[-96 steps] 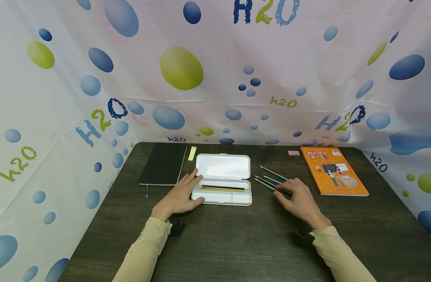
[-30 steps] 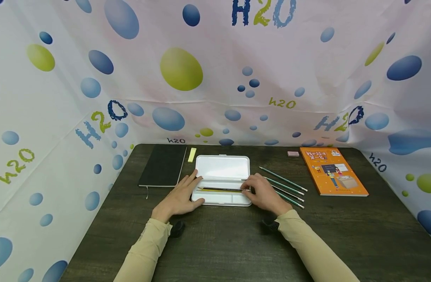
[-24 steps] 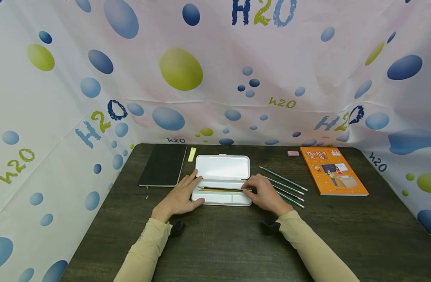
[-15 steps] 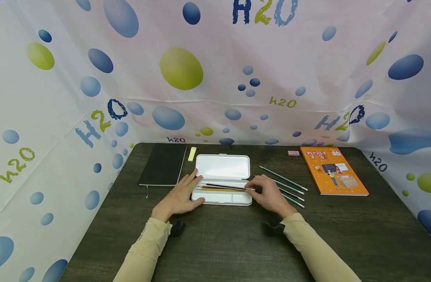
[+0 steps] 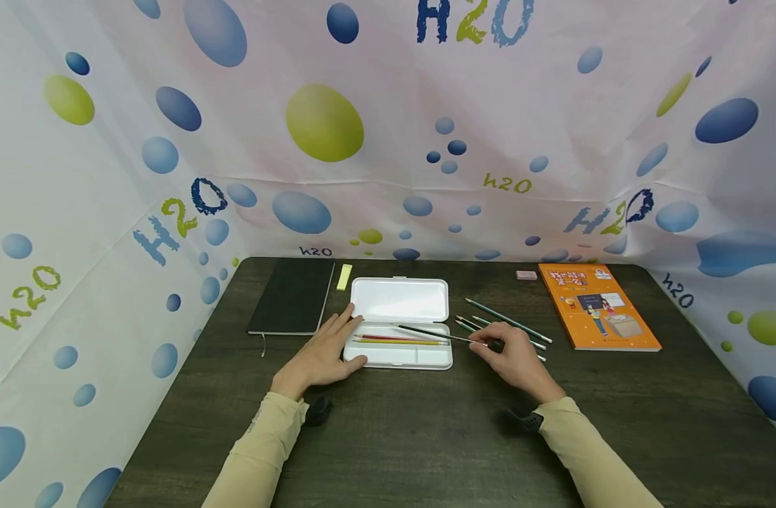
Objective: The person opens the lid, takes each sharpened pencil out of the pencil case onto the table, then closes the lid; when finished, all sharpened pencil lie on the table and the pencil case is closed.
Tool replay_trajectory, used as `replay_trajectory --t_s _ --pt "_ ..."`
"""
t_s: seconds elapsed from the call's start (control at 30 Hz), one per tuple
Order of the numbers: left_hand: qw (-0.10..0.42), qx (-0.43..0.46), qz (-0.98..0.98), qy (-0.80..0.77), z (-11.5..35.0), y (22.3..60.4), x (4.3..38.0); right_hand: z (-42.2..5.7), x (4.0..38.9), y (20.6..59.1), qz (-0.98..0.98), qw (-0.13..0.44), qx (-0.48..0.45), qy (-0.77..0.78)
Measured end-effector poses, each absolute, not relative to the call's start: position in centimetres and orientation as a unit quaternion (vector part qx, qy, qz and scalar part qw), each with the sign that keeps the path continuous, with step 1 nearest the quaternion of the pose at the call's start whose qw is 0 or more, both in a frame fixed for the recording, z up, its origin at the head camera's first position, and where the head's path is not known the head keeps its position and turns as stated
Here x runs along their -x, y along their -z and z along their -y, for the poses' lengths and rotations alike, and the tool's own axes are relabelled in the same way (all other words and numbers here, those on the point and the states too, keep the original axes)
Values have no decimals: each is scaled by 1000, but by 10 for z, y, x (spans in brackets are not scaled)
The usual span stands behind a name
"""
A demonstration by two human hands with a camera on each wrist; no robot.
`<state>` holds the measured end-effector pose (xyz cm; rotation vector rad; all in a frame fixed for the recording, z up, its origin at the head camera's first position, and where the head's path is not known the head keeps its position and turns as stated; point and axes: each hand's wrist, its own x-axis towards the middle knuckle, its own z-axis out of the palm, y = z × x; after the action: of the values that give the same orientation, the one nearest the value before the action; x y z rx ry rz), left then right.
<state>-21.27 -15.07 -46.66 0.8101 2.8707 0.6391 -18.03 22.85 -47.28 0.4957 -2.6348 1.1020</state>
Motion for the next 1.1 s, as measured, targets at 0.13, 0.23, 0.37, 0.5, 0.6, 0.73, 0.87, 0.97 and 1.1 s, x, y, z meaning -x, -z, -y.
replay_trajectory --t_s 0.13,0.23,0.37,0.5,0.6,0.73,0.87,0.97,1.1 --pt "43 -266 -940 -210 151 467 213 -243 172 473 906 123 -155 -375" --pt "44 -267 -940 -209 151 468 214 -255 165 474 907 128 -145 -375" --pt "46 -268 -940 -208 151 469 214 -272 154 476 910 136 -127 -371" --pt "46 -266 -940 -207 151 468 213 -288 144 477 913 143 -103 -369" --pt "46 -263 -941 -208 151 467 212 -297 138 478 917 148 -82 -360" --pt "44 -261 -941 -210 151 467 212 -306 133 479 925 152 -61 -343" --pt "46 -261 -941 -211 152 468 212 -309 129 482 930 159 -64 -326" --pt "44 -262 -940 -211 152 469 213 -309 129 483 932 176 -88 -304" --pt "41 -263 -940 -212 152 470 213 -308 130 484 935 199 -126 -265"
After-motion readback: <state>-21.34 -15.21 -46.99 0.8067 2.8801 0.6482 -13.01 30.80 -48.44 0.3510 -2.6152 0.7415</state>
